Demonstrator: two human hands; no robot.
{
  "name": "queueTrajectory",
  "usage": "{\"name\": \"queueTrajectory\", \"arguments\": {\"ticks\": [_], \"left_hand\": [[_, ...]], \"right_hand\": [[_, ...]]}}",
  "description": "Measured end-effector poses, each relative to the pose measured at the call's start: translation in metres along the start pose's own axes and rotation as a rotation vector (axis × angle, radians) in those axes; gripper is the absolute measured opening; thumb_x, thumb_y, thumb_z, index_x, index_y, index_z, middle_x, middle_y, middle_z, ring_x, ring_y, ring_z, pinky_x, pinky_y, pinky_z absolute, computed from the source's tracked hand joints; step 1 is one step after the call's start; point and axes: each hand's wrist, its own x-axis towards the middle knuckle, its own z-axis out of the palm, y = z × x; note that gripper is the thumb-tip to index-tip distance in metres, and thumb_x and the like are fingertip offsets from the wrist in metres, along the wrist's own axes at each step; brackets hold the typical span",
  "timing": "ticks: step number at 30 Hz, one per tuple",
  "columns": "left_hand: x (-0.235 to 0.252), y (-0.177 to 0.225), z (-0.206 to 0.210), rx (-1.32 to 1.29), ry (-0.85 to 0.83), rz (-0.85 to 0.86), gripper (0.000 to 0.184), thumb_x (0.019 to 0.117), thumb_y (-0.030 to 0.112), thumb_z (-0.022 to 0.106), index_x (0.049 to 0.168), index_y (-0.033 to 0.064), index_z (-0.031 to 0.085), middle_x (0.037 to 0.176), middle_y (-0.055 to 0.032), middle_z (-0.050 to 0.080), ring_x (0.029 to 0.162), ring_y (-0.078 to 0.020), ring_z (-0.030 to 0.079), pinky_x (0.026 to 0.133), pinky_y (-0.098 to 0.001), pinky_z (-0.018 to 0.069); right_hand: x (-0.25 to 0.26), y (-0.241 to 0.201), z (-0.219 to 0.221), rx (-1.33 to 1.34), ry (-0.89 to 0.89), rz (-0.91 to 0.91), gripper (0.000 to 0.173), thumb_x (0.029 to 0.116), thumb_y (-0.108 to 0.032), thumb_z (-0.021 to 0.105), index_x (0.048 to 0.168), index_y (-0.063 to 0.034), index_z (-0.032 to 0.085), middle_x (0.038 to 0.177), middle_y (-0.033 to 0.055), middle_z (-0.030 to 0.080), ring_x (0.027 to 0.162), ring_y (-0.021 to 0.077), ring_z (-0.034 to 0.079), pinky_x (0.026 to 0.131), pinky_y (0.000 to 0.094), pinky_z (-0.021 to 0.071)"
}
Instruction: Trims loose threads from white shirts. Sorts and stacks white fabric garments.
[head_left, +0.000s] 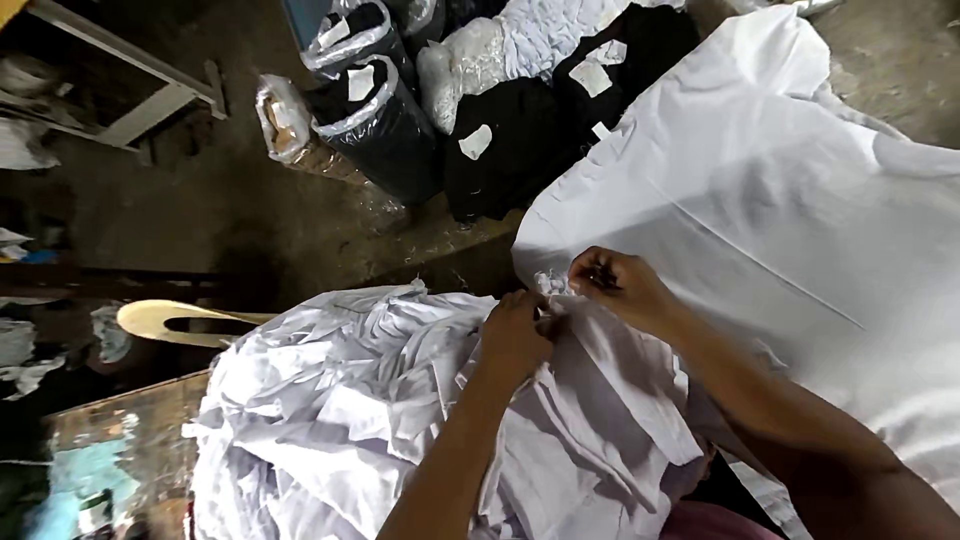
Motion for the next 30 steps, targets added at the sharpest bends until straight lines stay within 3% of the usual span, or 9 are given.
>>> {"name": "queueTrajectory", "arguments": {"ticks": [3, 5, 10, 17, 22, 24, 26, 28, 30], "left_hand": [[0.003, 0.012, -0.001, 0.134, -0.127, -0.005, 0.040, 0.0942, 0.020, 0.065, 0.131, 0.0050, 0.067, 0.140, -0.0214, 0.057, 0.134, -0.0393, 0.049, 0.109, -0.0556, 0.0386], [0.002, 0.008, 0.003, 0.035, -0.004, -0.013, 0.029, 0.1021, 0.014, 0.054, 0.122, 0.0014, 0.071, 0.129, -0.0209, 0.064, 0.127, -0.0363, 0.058, 0.108, -0.0517, 0.0428], [0.000, -0.005, 0.008, -0.215, 0.266, -0.054, 0.027, 0.1034, 0.016, 0.057, 0.109, -0.0057, 0.071, 0.108, -0.0205, 0.068, 0.096, -0.0288, 0.068, 0.091, -0.0421, 0.0540], [0.002, -0.010, 0.020, -0.235, 0.350, 0.087, 0.023, 0.1011, 0.014, 0.059, 0.100, -0.0044, 0.073, 0.096, -0.0168, 0.068, 0.088, -0.0252, 0.067, 0.085, -0.0390, 0.0550], [0.013, 0.003, 0.004, -0.297, 0.450, 0.190, 0.020, 0.1004, 0.011, 0.062, 0.098, -0.0052, 0.074, 0.095, -0.0174, 0.070, 0.085, -0.0254, 0.069, 0.081, -0.0410, 0.0580], [0.031, 0.013, -0.015, -0.284, 0.373, 0.081, 0.037, 0.1080, 0.024, 0.052, 0.098, -0.0044, 0.073, 0.097, -0.0188, 0.070, 0.090, -0.0307, 0.068, 0.085, -0.0493, 0.0542], [0.056, 0.015, -0.021, -0.142, 0.124, -0.033, 0.044, 0.1093, 0.035, 0.048, 0.113, -0.0014, 0.072, 0.115, -0.0237, 0.067, 0.112, -0.0394, 0.063, 0.099, -0.0591, 0.0475], [0.078, 0.014, -0.003, 0.021, -0.181, -0.086, 0.050, 0.1055, 0.042, 0.053, 0.126, -0.0020, 0.067, 0.132, -0.0285, 0.062, 0.130, -0.0450, 0.054, 0.110, -0.0641, 0.0384], [0.088, 0.012, 0.021, 0.069, -0.303, -0.036, 0.043, 0.1039, 0.032, 0.058, 0.120, -0.0067, 0.068, 0.126, -0.0304, 0.064, 0.124, -0.0463, 0.058, 0.107, -0.0628, 0.0423]], "right_hand": [[0.006, 0.019, 0.013, 0.010, -0.028, 0.148, 0.016, 0.1015, -0.010, 0.061, 0.110, 0.0027, 0.064, 0.089, 0.0084, 0.068, 0.078, 0.0097, 0.063, 0.075, 0.0276, 0.0535], [0.003, 0.029, 0.020, -0.017, -0.021, 0.201, 0.019, 0.1018, -0.013, 0.060, 0.112, 0.0032, 0.064, 0.092, 0.0097, 0.068, 0.081, 0.0116, 0.064, 0.078, 0.0299, 0.0540], [-0.010, 0.050, 0.018, -0.070, -0.171, 0.193, 0.042, 0.1058, -0.031, 0.054, 0.128, 0.0042, 0.055, 0.103, 0.0161, 0.066, 0.091, 0.0187, 0.064, 0.085, 0.0359, 0.0525], [-0.012, 0.040, 0.018, -0.302, -0.374, 0.052, 0.037, 0.1069, -0.026, 0.052, 0.126, 0.0021, 0.066, 0.121, 0.0230, 0.067, 0.113, 0.0358, 0.065, 0.100, 0.0527, 0.0491], [-0.019, 0.059, 0.042, -0.104, -0.122, 0.024, 0.034, 0.1061, -0.023, 0.052, 0.115, 0.0031, 0.072, 0.106, 0.0171, 0.072, 0.098, 0.0227, 0.069, 0.092, 0.0400, 0.0530], [-0.026, 0.067, 0.052, 0.097, 0.060, 0.123, 0.032, 0.1069, -0.019, 0.049, 0.115, 0.0054, 0.068, 0.092, 0.0078, 0.069, 0.079, 0.0067, 0.063, 0.076, 0.0243, 0.0525], [-0.031, 0.070, 0.061, 0.326, 0.240, 0.220, 0.029, 0.1080, -0.014, 0.043, 0.113, 0.0070, 0.063, 0.076, -0.0025, 0.057, 0.059, -0.0016, 0.050, 0.056, 0.0166, 0.0457], [-0.032, 0.069, 0.064, 0.466, 0.388, 0.262, 0.028, 0.1081, -0.012, 0.042, 0.113, 0.0077, 0.061, 0.075, -0.0041, 0.056, 0.057, -0.0022, 0.049, 0.054, 0.0169, 0.0458], [-0.033, 0.068, 0.062, 0.452, 0.425, 0.267, 0.030, 0.1084, -0.013, 0.042, 0.116, 0.0091, 0.062, 0.082, 0.0022, 0.060, 0.063, 0.0020, 0.053, 0.060, 0.0207, 0.0486]]}}
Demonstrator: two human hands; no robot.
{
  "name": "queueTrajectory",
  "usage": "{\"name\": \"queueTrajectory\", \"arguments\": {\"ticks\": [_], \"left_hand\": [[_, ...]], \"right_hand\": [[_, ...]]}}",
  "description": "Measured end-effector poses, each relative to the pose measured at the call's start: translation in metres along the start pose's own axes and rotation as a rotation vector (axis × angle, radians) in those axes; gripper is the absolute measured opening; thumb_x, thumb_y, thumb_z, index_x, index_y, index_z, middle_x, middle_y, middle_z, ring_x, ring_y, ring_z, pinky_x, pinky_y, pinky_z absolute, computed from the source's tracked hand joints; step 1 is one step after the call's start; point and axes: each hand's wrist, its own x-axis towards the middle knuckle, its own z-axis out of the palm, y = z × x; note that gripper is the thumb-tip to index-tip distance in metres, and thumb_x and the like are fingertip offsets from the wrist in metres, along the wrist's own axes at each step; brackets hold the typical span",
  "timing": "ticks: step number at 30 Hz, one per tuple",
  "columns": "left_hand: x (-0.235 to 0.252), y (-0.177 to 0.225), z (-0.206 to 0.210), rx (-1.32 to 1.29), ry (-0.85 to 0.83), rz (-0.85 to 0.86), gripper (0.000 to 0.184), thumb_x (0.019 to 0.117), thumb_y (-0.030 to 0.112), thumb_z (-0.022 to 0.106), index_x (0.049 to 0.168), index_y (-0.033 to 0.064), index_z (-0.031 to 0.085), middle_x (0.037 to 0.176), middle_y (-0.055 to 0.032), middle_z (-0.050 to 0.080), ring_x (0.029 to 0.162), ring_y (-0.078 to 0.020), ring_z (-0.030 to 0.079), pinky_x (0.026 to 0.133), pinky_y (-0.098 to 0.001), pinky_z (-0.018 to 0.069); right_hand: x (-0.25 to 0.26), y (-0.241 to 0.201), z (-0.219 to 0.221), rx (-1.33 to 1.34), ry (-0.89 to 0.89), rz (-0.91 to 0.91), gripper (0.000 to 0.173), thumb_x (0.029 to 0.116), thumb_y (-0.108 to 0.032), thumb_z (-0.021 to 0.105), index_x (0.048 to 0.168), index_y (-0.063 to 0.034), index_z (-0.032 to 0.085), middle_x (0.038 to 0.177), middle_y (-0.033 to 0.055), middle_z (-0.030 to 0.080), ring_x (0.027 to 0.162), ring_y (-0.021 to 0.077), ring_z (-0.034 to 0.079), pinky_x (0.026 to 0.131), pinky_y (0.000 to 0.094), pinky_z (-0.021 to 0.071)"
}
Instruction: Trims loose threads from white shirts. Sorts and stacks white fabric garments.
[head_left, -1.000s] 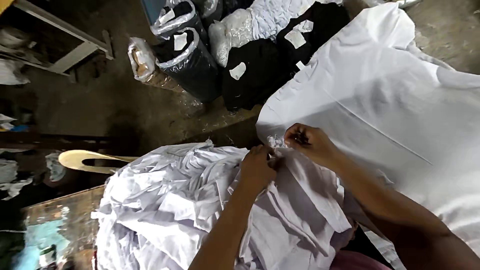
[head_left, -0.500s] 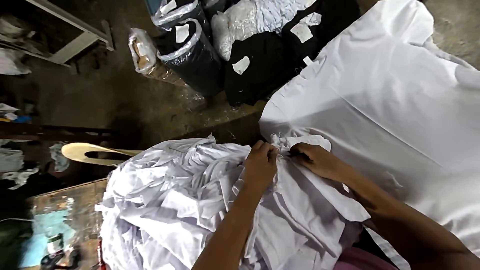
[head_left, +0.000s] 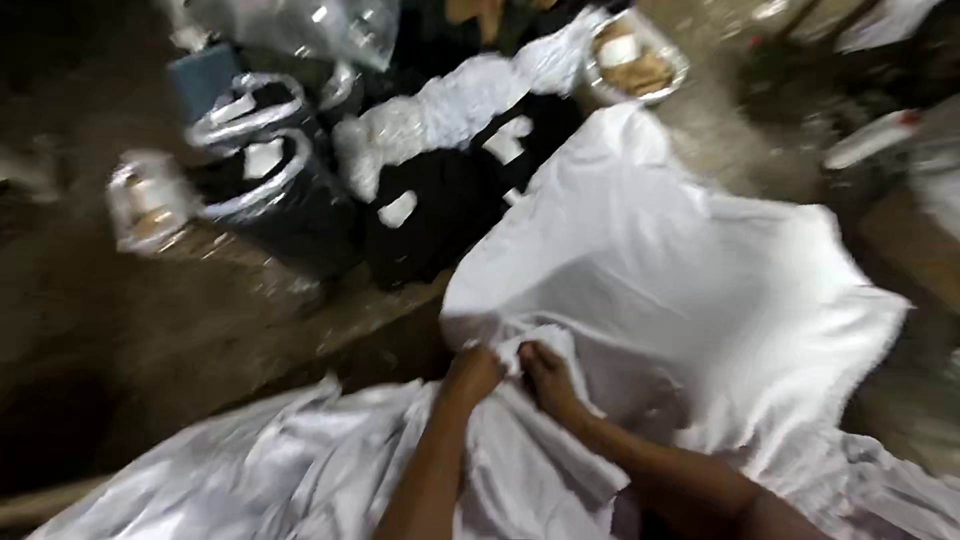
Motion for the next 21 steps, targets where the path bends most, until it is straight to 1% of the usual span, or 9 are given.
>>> {"name": "queueTrajectory", "arguments": {"ticks": [2, 4, 5, 7, 10, 12, 16, 18, 21], "left_hand": [[-0.005, 0.004, 0.004, -0.066, 0.128, 0.075, 0.032, 0.1032, 0.019, 0.059, 0.115, -0.0086, 0.070, 0.119, -0.0306, 0.067, 0.117, -0.0466, 0.062, 0.104, -0.0620, 0.0443], [-0.014, 0.001, 0.002, -0.172, 0.329, 0.121, 0.029, 0.1035, 0.015, 0.059, 0.112, -0.0094, 0.071, 0.111, -0.0311, 0.069, 0.110, -0.0483, 0.065, 0.100, -0.0649, 0.0455], [-0.018, -0.005, 0.000, -0.200, 0.401, 0.121, 0.029, 0.1036, 0.017, 0.059, 0.109, -0.0086, 0.071, 0.105, -0.0297, 0.071, 0.104, -0.0473, 0.067, 0.097, -0.0651, 0.0472], [-0.023, -0.014, -0.002, -0.214, 0.471, 0.110, 0.029, 0.1036, 0.019, 0.060, 0.107, -0.0075, 0.072, 0.101, -0.0280, 0.071, 0.100, -0.0460, 0.068, 0.094, -0.0652, 0.0486], [-0.027, -0.010, -0.004, -0.240, 0.607, 0.146, 0.029, 0.1017, 0.018, 0.064, 0.108, -0.0082, 0.073, 0.110, -0.0310, 0.069, 0.106, -0.0476, 0.066, 0.097, -0.0655, 0.0467], [-0.031, -0.009, -0.003, -0.249, 0.666, 0.206, 0.025, 0.0994, 0.015, 0.067, 0.105, -0.0090, 0.073, 0.110, -0.0317, 0.068, 0.105, -0.0466, 0.066, 0.095, -0.0633, 0.0481], [-0.029, -0.010, 0.005, -0.241, 0.762, 0.364, 0.019, 0.0950, 0.009, 0.069, 0.096, -0.0090, 0.074, 0.104, -0.0297, 0.069, 0.099, -0.0446, 0.068, 0.090, -0.0616, 0.0515], [-0.029, -0.009, 0.008, -0.269, 0.782, 0.407, 0.016, 0.0937, 0.006, 0.069, 0.095, -0.0096, 0.074, 0.104, -0.0295, 0.069, 0.099, -0.0434, 0.068, 0.090, -0.0599, 0.0522], [-0.029, -0.013, 0.005, -0.317, 0.796, 0.398, 0.019, 0.0946, 0.008, 0.069, 0.096, -0.0110, 0.072, 0.105, -0.0283, 0.070, 0.096, -0.0408, 0.069, 0.088, -0.0572, 0.0538]], "right_hand": [[0.003, -0.005, -0.006, -0.116, -0.034, -0.046, 0.032, 0.1083, -0.012, 0.044, 0.120, 0.0111, 0.062, 0.101, 0.0146, 0.066, 0.080, 0.0117, 0.061, 0.076, 0.0281, 0.0530], [0.008, -0.011, -0.014, -0.246, -0.091, -0.115, 0.033, 0.1071, -0.013, 0.049, 0.123, 0.0120, 0.063, 0.121, 0.0266, 0.065, 0.103, 0.0273, 0.066, 0.095, 0.0396, 0.0525], [0.011, -0.013, -0.015, -0.298, -0.138, -0.144, 0.033, 0.1070, -0.014, 0.050, 0.123, 0.0113, 0.063, 0.122, 0.0283, 0.064, 0.104, 0.0307, 0.065, 0.095, 0.0421, 0.0517], [0.019, -0.014, -0.017, -0.392, -0.259, -0.183, 0.034, 0.1072, -0.017, 0.051, 0.122, 0.0104, 0.064, 0.115, 0.0279, 0.067, 0.102, 0.0331, 0.067, 0.094, 0.0458, 0.0520], [0.031, -0.025, -0.022, -0.585, -0.433, -0.191, 0.034, 0.1068, -0.019, 0.052, 0.123, 0.0082, 0.065, 0.114, 0.0270, 0.069, 0.109, 0.0384, 0.067, 0.099, 0.0547, 0.0496], [0.035, -0.034, -0.015, -0.708, -0.519, -0.180, 0.033, 0.1072, -0.019, 0.051, 0.125, 0.0064, 0.064, 0.117, 0.0270, 0.068, 0.114, 0.0413, 0.065, 0.100, 0.0592, 0.0472], [0.041, -0.041, 0.004, -0.828, -0.563, -0.117, 0.030, 0.1039, -0.015, 0.055, 0.127, 0.0007, 0.066, 0.120, 0.0254, 0.068, 0.116, 0.0434, 0.063, 0.097, 0.0646, 0.0467], [0.043, -0.038, 0.005, -0.773, -0.537, -0.096, 0.028, 0.1020, -0.012, 0.057, 0.124, 0.0023, 0.067, 0.118, 0.0265, 0.068, 0.114, 0.0437, 0.064, 0.097, 0.0647, 0.0464], [0.043, -0.033, -0.004, -0.638, -0.527, -0.197, 0.030, 0.1055, -0.016, 0.054, 0.119, 0.0075, 0.068, 0.110, 0.0269, 0.070, 0.107, 0.0395, 0.067, 0.097, 0.0563, 0.0492]]}}
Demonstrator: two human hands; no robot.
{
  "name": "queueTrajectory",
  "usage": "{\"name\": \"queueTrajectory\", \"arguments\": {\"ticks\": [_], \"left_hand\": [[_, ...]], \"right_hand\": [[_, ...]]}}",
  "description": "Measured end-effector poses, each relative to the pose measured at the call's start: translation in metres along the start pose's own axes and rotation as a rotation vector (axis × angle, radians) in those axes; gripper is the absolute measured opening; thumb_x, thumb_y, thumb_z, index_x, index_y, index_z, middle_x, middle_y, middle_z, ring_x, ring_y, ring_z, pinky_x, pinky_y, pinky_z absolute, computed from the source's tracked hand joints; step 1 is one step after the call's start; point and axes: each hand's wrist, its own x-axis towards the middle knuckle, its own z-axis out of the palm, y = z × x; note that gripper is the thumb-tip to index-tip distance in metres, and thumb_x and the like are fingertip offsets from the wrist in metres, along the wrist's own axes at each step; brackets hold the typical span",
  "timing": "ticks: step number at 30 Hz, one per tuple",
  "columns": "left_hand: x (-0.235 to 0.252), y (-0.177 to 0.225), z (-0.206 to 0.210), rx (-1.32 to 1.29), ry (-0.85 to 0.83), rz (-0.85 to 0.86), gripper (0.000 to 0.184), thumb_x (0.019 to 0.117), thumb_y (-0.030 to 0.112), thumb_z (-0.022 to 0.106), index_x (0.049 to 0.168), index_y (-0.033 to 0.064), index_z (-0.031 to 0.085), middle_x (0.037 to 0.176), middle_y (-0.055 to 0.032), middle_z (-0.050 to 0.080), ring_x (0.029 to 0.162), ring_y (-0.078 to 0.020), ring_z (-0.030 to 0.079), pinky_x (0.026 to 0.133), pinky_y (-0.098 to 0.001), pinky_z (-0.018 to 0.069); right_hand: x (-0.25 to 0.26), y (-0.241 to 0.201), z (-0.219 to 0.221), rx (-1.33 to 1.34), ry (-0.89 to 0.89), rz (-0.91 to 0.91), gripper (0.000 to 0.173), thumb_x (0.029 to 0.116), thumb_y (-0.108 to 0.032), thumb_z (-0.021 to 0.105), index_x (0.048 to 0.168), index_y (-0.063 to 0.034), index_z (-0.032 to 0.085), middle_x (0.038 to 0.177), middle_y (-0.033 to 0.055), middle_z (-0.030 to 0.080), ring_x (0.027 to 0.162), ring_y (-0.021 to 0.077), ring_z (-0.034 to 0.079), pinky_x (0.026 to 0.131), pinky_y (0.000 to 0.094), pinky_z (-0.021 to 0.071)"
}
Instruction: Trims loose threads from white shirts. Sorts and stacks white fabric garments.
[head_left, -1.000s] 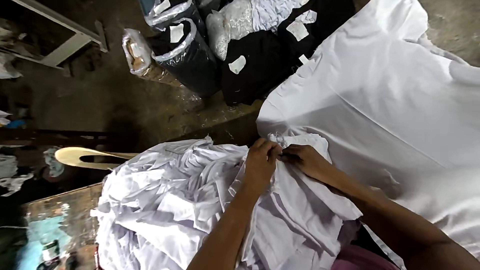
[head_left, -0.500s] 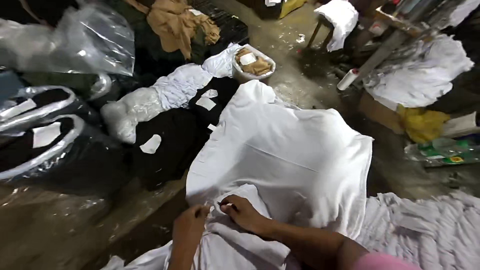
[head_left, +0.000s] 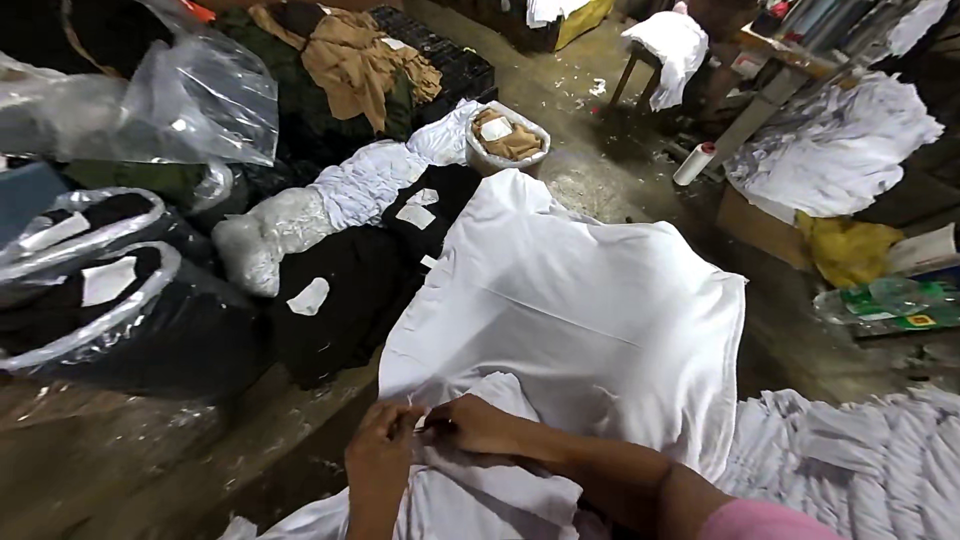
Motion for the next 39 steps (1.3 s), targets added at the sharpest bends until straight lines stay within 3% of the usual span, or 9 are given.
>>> {"name": "queueTrajectory", "arguments": {"ticks": [6, 11, 15, 20, 24, 27, 31, 35, 39], "left_hand": [[-0.001, 0.004, 0.000, -0.058, -0.054, -0.117, 0.019, 0.0977, 0.008, 0.065, 0.101, -0.0098, 0.072, 0.105, -0.0249, 0.071, 0.094, -0.0354, 0.070, 0.088, -0.0542, 0.0541], [-0.003, -0.002, -0.003, -0.289, 0.049, -0.143, 0.020, 0.1002, 0.009, 0.059, 0.101, -0.0097, 0.066, 0.095, -0.0120, 0.068, 0.079, -0.0094, 0.066, 0.076, -0.0269, 0.0571], [0.004, 0.008, -0.016, -0.421, 0.178, -0.287, 0.048, 0.1109, 0.028, 0.034, 0.093, -0.0044, 0.065, 0.080, 0.0005, 0.068, 0.077, -0.0034, 0.066, 0.078, -0.0262, 0.0574], [0.014, -0.021, -0.021, -0.182, -0.067, -0.456, 0.038, 0.1100, 0.026, 0.047, 0.118, -0.0048, 0.068, 0.117, -0.0208, 0.070, 0.110, -0.0300, 0.066, 0.101, -0.0499, 0.0494], [0.029, -0.025, -0.014, -0.022, -0.347, -0.480, 0.036, 0.1084, 0.027, 0.052, 0.114, -0.0041, 0.070, 0.110, -0.0239, 0.069, 0.105, -0.0370, 0.066, 0.097, -0.0572, 0.0487], [0.037, -0.018, 0.000, 0.129, -0.662, -0.489, 0.042, 0.1070, 0.033, 0.054, 0.114, -0.0050, 0.070, 0.109, -0.0261, 0.068, 0.105, -0.0383, 0.065, 0.096, -0.0576, 0.0485], [0.030, -0.010, 0.013, 0.325, -0.864, -0.517, 0.080, 0.1000, 0.058, 0.056, 0.146, -0.0063, 0.047, 0.138, -0.0318, 0.055, 0.129, -0.0455, 0.055, 0.106, -0.0638, 0.0419], [0.001, 0.000, -0.010, 0.390, -0.968, -0.344, 0.059, 0.1070, 0.052, 0.043, 0.149, 0.0122, 0.053, 0.149, -0.0216, 0.053, 0.138, -0.0429, 0.049, 0.109, -0.0672, 0.0378], [-0.033, 0.019, -0.034, 0.348, -0.929, -0.195, 0.044, 0.1032, 0.038, 0.057, 0.141, 0.0158, 0.063, 0.154, -0.0168, 0.049, 0.146, -0.0434, 0.037, 0.114, -0.0689, 0.0259]], "right_hand": [[0.006, -0.012, 0.003, -0.014, -0.038, 0.098, 0.030, 0.1046, -0.013, 0.054, 0.125, 0.0064, 0.064, 0.115, 0.0277, 0.068, 0.112, 0.0421, 0.065, 0.099, 0.0597, 0.0472], [0.011, 0.007, 0.006, 0.026, 0.014, 0.050, 0.031, 0.1053, -0.018, 0.055, 0.119, 0.0068, 0.067, 0.109, 0.0262, 0.070, 0.105, 0.0392, 0.068, 0.095, 0.0571, 0.0506], [-0.023, -0.004, -0.010, 0.079, -0.135, 0.038, 0.037, 0.1019, -0.026, 0.062, 0.114, 0.0098, 0.066, 0.098, 0.0249, 0.068, 0.092, 0.0342, 0.067, 0.087, 0.0523, 0.0519], [-0.069, -0.077, 0.037, -0.071, -0.208, 0.003, 0.047, 0.0890, -0.002, 0.067, 0.133, 0.0094, 0.056, 0.117, 0.0283, 0.066, 0.100, 0.0424, 0.069, 0.086, 0.0570, 0.0547], [-0.082, -0.072, 0.082, -0.284, 0.163, -0.261, 0.040, 0.0854, -0.005, 0.068, 0.124, 0.0043, 0.067, 0.097, 0.0202, 0.069, 0.066, 0.0298, 0.070, 0.053, 0.0408, 0.0577], [-0.088, -0.076, 0.081, -0.308, 0.122, -0.272, 0.046, 0.0877, -0.014, 0.071, 0.129, 0.0037, 0.064, 0.104, 0.0206, 0.067, 0.069, 0.0277, 0.070, 0.054, 0.0378, 0.0574], [-0.093, -0.076, 0.081, -0.279, 0.114, -0.240, 0.047, 0.0854, -0.013, 0.074, 0.129, 0.0013, 0.065, 0.112, 0.0238, 0.067, 0.071, 0.0301, 0.071, 0.055, 0.0405, 0.0585], [-0.107, -0.068, 0.049, 0.002, -0.101, -0.279, 0.054, 0.0858, -0.009, 0.076, 0.138, -0.0018, 0.061, 0.131, 0.0272, 0.062, 0.081, 0.0309, 0.073, 0.067, 0.0440, 0.0612], [-0.086, -0.037, -0.019, 0.314, 0.080, -0.107, 0.024, 0.0977, -0.006, 0.056, 0.115, 0.0036, 0.069, 0.092, 0.0021, 0.069, 0.069, -0.0043, 0.056, 0.064, 0.0144, 0.0489]]}}
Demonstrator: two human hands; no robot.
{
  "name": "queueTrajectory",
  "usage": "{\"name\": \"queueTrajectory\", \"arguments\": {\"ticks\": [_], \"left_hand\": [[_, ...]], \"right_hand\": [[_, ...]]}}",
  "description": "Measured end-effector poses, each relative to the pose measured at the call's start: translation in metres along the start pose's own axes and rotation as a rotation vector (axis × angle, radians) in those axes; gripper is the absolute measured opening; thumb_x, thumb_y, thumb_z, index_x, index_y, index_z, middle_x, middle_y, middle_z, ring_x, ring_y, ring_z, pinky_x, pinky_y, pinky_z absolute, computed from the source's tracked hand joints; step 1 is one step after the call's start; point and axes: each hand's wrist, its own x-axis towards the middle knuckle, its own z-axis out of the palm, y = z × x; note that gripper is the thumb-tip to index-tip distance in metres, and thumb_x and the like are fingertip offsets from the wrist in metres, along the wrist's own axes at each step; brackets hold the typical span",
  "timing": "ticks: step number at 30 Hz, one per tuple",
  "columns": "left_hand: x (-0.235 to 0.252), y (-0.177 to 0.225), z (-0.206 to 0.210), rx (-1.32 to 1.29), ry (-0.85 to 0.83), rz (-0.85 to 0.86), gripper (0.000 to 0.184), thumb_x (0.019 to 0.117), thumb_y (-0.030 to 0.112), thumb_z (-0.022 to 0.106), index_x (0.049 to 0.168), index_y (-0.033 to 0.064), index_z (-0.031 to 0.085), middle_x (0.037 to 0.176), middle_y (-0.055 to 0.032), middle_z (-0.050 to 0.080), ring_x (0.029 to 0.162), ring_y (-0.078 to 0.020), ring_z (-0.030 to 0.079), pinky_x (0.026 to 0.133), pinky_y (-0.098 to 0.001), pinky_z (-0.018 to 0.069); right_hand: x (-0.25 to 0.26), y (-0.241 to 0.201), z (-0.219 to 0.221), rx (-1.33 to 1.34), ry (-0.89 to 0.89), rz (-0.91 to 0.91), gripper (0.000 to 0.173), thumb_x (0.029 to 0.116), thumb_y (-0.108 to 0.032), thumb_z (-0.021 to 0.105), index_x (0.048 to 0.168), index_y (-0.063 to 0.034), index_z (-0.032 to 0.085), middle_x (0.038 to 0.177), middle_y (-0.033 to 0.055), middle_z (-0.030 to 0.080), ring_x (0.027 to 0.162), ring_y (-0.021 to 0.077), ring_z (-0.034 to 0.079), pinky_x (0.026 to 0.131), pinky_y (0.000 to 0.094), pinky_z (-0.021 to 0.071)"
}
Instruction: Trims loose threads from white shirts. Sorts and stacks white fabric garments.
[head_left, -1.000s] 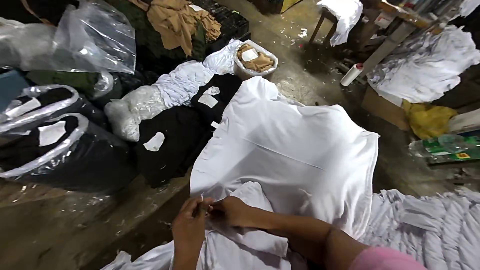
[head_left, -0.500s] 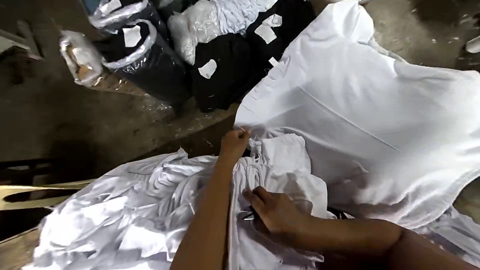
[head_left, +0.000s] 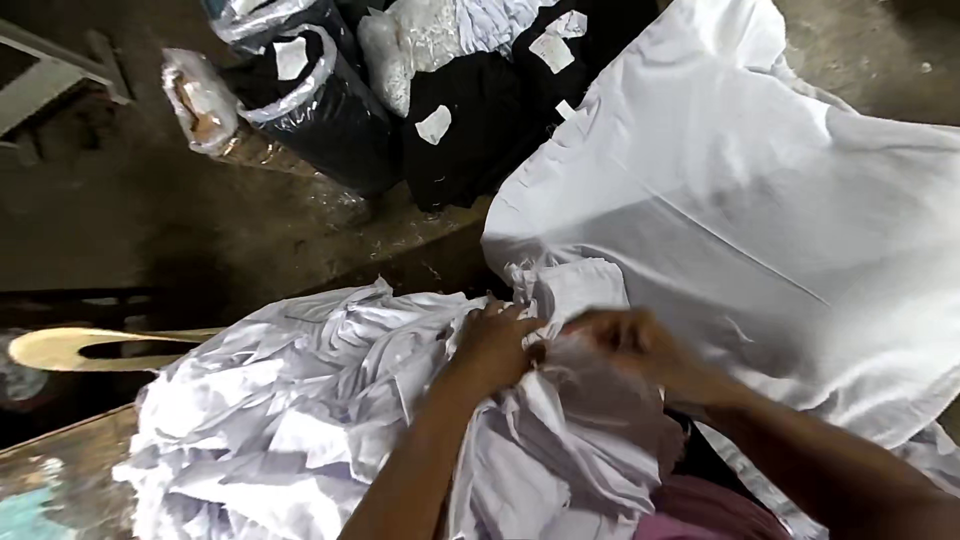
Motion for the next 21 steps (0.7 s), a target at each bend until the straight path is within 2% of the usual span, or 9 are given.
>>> {"name": "queueTrajectory", "arguments": {"ticks": [1, 4, 6, 8, 12, 14, 16, 18, 21], "left_hand": [[-0.010, 0.006, 0.006, 0.005, 0.023, 0.029, 0.047, 0.0993, 0.037, 0.063, 0.141, 0.0155, 0.063, 0.154, -0.0149, 0.050, 0.148, -0.0431, 0.034, 0.116, -0.0697, 0.0205], [-0.051, 0.027, 0.040, -0.024, 0.134, 0.209, 0.056, 0.0930, 0.049, 0.068, 0.142, 0.0229, 0.063, 0.158, -0.0060, 0.048, 0.154, -0.0416, 0.025, 0.119, -0.0745, 0.0053], [-0.089, 0.043, 0.077, -0.025, 0.234, 0.307, 0.052, 0.0892, 0.047, 0.072, 0.135, 0.0231, 0.069, 0.155, -0.0049, 0.052, 0.152, -0.0403, 0.031, 0.118, -0.0759, 0.0121], [-0.132, 0.056, 0.104, -0.008, 0.280, 0.273, 0.051, 0.0909, 0.044, 0.071, 0.135, 0.0188, 0.068, 0.154, -0.0077, 0.053, 0.149, -0.0381, 0.038, 0.117, -0.0735, 0.0206], [-0.219, 0.079, 0.153, -0.095, 0.510, 0.033, 0.049, 0.0940, 0.042, 0.068, 0.133, 0.0123, 0.069, 0.144, -0.0126, 0.061, 0.140, -0.0394, 0.050, 0.114, -0.0705, 0.0286], [-0.252, 0.085, 0.186, -0.201, 0.698, -0.130, 0.064, 0.0871, 0.047, 0.076, 0.133, 0.0043, 0.066, 0.143, -0.0243, 0.058, 0.139, -0.0473, 0.048, 0.113, -0.0731, 0.0267], [-0.278, 0.087, 0.226, -0.313, 0.835, -0.299, 0.084, 0.0826, 0.052, 0.078, 0.138, -0.0077, 0.057, 0.146, -0.0360, 0.049, 0.139, -0.0561, 0.042, 0.113, -0.0761, 0.0238], [-0.300, 0.095, 0.261, -0.398, 0.840, -0.493, 0.098, 0.0795, 0.054, 0.079, 0.145, -0.0122, 0.048, 0.151, -0.0393, 0.040, 0.141, -0.0601, 0.035, 0.113, -0.0777, 0.0216], [-0.313, 0.117, 0.303, -0.436, 0.863, -0.666, 0.095, 0.0815, 0.048, 0.078, 0.147, -0.0117, 0.044, 0.153, -0.0415, 0.035, 0.141, -0.0643, 0.031, 0.110, -0.0807, 0.0206]], "right_hand": [[0.014, 0.006, -0.017, -0.062, 0.099, 0.081, 0.024, 0.0999, -0.008, 0.055, 0.117, 0.0030, 0.069, 0.085, 0.0014, 0.065, 0.065, -0.0024, 0.052, 0.062, 0.0175, 0.0469], [0.055, 0.042, -0.047, -0.200, 0.181, 0.177, 0.021, 0.1045, -0.014, 0.056, 0.116, -0.0006, 0.067, 0.088, 0.0096, 0.067, 0.065, 0.0126, 0.055, 0.062, 0.0328, 0.0491], [0.062, 0.063, -0.042, -0.190, -0.008, 0.272, 0.027, 0.1072, -0.019, 0.053, 0.110, 0.0044, 0.066, 0.092, 0.0146, 0.070, 0.077, 0.0198, 0.066, 0.075, 0.0404, 0.0563], [0.051, 0.075, -0.031, -0.225, -0.281, 0.365, 0.039, 0.1081, -0.027, 0.051, 0.113, 0.0079, 0.065, 0.098, 0.0195, 0.068, 0.089, 0.0242, 0.066, 0.088, 0.0446, 0.0542], [0.001, 0.055, -0.030, -0.283, -0.382, 0.481, 0.040, 0.1079, -0.022, 0.049, 0.126, 0.0129, 0.058, 0.111, 0.0259, 0.065, 0.097, 0.0255, 0.061, 0.092, 0.0433, 0.0479], [-0.020, 0.026, -0.029, -0.277, -0.358, 0.633, 0.040, 0.1062, -0.021, 0.053, 0.134, 0.0086, 0.053, 0.111, 0.0188, 0.064, 0.092, 0.0165, 0.061, 0.086, 0.0363, 0.0512], [-0.029, 0.003, -0.021, -0.251, -0.318, 0.789, 0.047, 0.1049, -0.016, 0.056, 0.143, 0.0064, 0.043, 0.122, 0.0219, 0.061, 0.101, 0.0188, 0.062, 0.091, 0.0375, 0.0512], [-0.031, -0.008, -0.014, -0.233, -0.351, 0.843, 0.055, 0.1034, -0.012, 0.056, 0.150, 0.0042, 0.033, 0.130, 0.0221, 0.057, 0.107, 0.0168, 0.061, 0.094, 0.0342, 0.0502], [-0.024, -0.011, -0.014, -0.195, -0.482, 0.748, 0.051, 0.1002, -0.007, 0.056, 0.146, 0.0044, 0.035, 0.113, 0.0095, 0.062, 0.093, 0.0028, 0.063, 0.083, 0.0218, 0.0541]]}}
